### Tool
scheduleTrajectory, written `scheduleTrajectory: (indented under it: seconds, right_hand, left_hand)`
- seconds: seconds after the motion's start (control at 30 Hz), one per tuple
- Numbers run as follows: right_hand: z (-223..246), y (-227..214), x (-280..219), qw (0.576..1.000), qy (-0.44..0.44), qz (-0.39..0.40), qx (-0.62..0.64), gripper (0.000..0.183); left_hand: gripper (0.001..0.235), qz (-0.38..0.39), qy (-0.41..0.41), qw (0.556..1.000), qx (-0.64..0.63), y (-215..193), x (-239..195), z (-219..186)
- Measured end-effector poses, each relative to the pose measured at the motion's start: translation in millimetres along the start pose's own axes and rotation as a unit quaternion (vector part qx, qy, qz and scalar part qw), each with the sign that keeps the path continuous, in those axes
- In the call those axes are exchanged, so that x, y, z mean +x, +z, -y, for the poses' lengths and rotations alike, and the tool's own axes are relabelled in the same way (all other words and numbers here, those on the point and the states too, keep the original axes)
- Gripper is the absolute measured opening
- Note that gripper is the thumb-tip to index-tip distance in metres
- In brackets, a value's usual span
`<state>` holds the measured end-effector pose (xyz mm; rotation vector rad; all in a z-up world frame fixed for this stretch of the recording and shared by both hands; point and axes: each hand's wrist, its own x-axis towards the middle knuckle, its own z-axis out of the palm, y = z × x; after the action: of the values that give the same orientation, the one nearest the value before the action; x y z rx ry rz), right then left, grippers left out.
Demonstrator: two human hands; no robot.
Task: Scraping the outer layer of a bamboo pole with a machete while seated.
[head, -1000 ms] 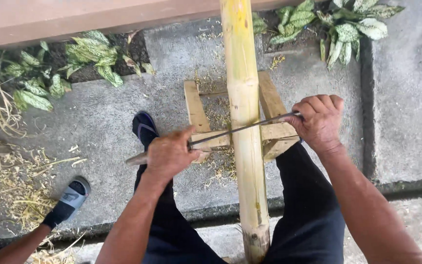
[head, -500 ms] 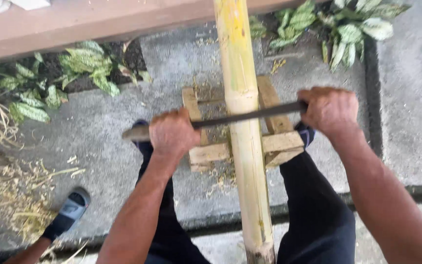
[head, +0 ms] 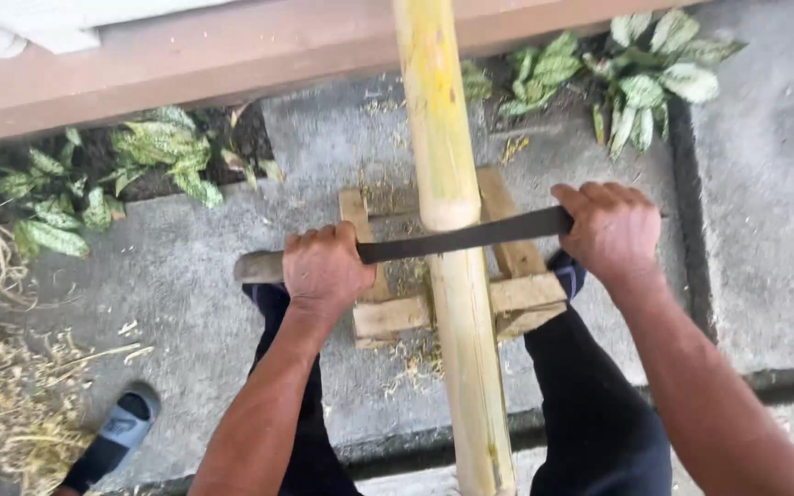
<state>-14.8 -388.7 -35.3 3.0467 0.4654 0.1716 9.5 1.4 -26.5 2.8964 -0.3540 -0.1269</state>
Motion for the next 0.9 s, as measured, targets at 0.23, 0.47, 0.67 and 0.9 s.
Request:
scheduleTrajectory:
  seconds: [0.23, 0.47, 0.67, 0.9]
  right_hand:
    - [-1.8, -27.7, 41.6, 0.992, 0.010, 0.012, -0.128, 0.024]
    - [2.5, -36.6, 29.1, 0.994, -0.001, 0.016, -0.111, 0.014]
    - [31.6, -67.1, 37.6, 0.991, -0.010, 0.040, -0.127, 0.013]
    - [47.3, -76.3, 52.9, 0.992, -0.008, 0.005, -0.128, 0.011]
  left_hand:
    - [0.029, -0.020, -0.001, 1.000, -0.009, 4.0, 25.0, 4.1]
    - [0.043, 0.031, -0.018, 0.998, -0.046, 15.7, 7.8, 4.5]
    - [0.026, 0.123, 0.002, 0.988, -0.092, 32.8, 2.2, 26.1]
    - [0.011, 0.015, 0.036, 0.994, -0.105, 56.9, -8.5, 44.1]
